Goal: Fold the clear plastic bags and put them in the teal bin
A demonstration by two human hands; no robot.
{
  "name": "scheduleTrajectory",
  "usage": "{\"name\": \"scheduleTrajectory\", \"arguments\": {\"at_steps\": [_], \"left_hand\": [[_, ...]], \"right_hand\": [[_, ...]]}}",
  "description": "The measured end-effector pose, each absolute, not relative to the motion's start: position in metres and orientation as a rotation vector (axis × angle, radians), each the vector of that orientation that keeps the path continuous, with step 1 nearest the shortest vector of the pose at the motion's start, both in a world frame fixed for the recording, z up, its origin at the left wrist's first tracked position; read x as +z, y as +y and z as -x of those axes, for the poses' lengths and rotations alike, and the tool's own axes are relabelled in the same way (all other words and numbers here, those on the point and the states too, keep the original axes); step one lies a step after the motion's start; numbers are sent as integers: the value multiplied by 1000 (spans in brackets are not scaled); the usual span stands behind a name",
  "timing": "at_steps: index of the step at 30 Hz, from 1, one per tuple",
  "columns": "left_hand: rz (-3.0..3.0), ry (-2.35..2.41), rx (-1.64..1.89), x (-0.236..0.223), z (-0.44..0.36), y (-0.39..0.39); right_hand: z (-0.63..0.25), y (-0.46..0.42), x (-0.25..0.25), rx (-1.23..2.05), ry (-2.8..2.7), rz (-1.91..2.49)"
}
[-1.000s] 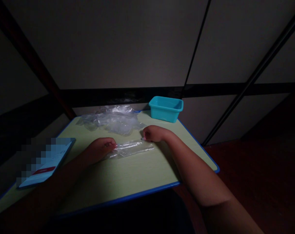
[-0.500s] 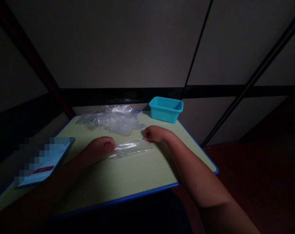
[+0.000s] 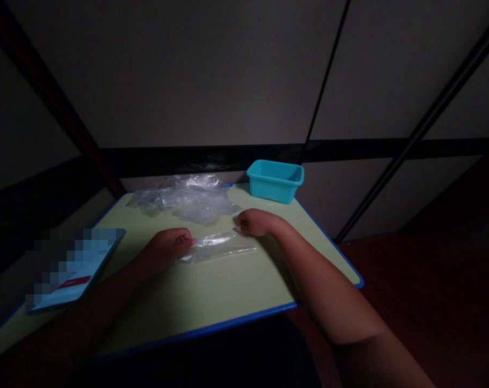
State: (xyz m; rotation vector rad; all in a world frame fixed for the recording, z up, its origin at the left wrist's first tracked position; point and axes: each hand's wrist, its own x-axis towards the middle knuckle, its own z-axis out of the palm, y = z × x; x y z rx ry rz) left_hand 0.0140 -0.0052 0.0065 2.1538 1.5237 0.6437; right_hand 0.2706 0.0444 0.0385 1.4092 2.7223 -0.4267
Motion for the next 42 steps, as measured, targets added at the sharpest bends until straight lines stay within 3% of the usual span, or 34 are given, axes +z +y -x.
{"name": "scheduleTrajectory", "arguments": {"at_steps": [42], "left_hand": [[-2229, 1493, 610, -3, -8, 5]], "right_hand": [[-267, 41, 45, -210, 2477, -1604]]}}
